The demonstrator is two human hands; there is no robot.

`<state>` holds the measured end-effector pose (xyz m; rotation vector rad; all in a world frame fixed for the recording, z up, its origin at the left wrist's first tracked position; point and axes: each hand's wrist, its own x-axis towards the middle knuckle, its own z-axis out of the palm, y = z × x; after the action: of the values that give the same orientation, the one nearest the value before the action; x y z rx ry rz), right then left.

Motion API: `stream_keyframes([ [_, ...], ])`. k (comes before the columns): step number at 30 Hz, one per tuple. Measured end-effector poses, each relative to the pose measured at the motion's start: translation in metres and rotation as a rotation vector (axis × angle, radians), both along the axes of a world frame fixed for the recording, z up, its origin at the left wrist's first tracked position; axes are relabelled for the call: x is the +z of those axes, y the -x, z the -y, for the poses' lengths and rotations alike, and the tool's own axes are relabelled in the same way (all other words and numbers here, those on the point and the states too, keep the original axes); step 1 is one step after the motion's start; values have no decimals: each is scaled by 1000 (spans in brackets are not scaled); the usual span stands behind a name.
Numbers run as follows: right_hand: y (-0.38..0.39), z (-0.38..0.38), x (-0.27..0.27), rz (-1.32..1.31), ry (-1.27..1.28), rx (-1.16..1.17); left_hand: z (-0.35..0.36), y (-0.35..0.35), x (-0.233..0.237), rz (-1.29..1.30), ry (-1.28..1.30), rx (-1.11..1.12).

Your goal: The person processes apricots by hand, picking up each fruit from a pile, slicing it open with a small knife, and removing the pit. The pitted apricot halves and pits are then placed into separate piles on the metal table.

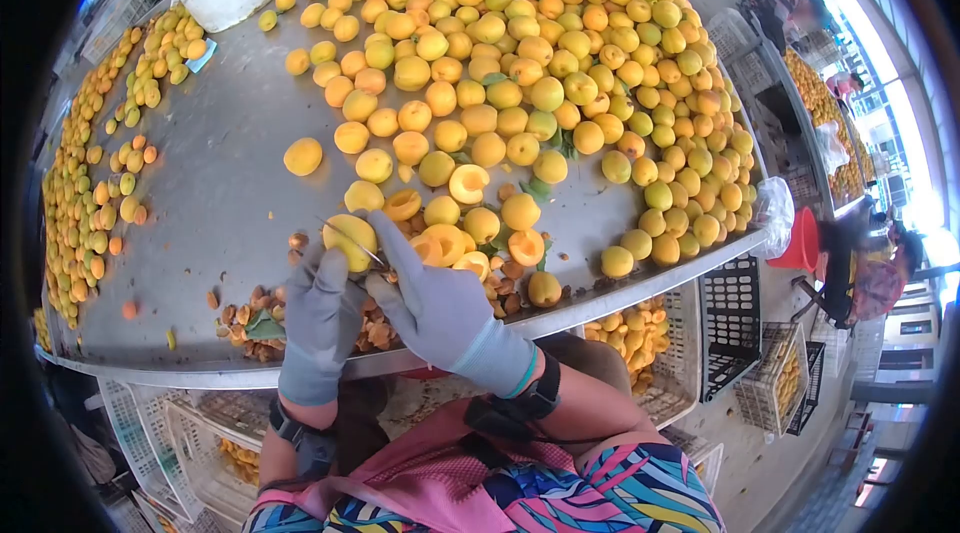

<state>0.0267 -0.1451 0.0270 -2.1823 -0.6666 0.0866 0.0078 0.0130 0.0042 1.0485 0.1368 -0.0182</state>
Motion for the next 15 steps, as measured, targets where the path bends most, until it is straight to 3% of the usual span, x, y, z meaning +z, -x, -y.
stream_keyframes([
  [2,2,-3,3,-6,-6,-27,3,1,3,-103,277,-50],
  [3,2,-2,3,-7,-2,-24,2,1,4,-104,281,-47],
  [5,4,0,5,72,-39,3,-3,1,9,91,-50,-40],
  [6,3,0,7,70,-40,5,-7,0,13,89,-51,-38],
  [8,-1,1,13,-120,113,38,-14,0,19,88,-349,-102],
  [11,-1,2,15,-148,141,42,-19,0,14,-34,-305,-150],
  [15,1,-4,6,-55,23,-37,-6,9,1,-69,-239,9],
])
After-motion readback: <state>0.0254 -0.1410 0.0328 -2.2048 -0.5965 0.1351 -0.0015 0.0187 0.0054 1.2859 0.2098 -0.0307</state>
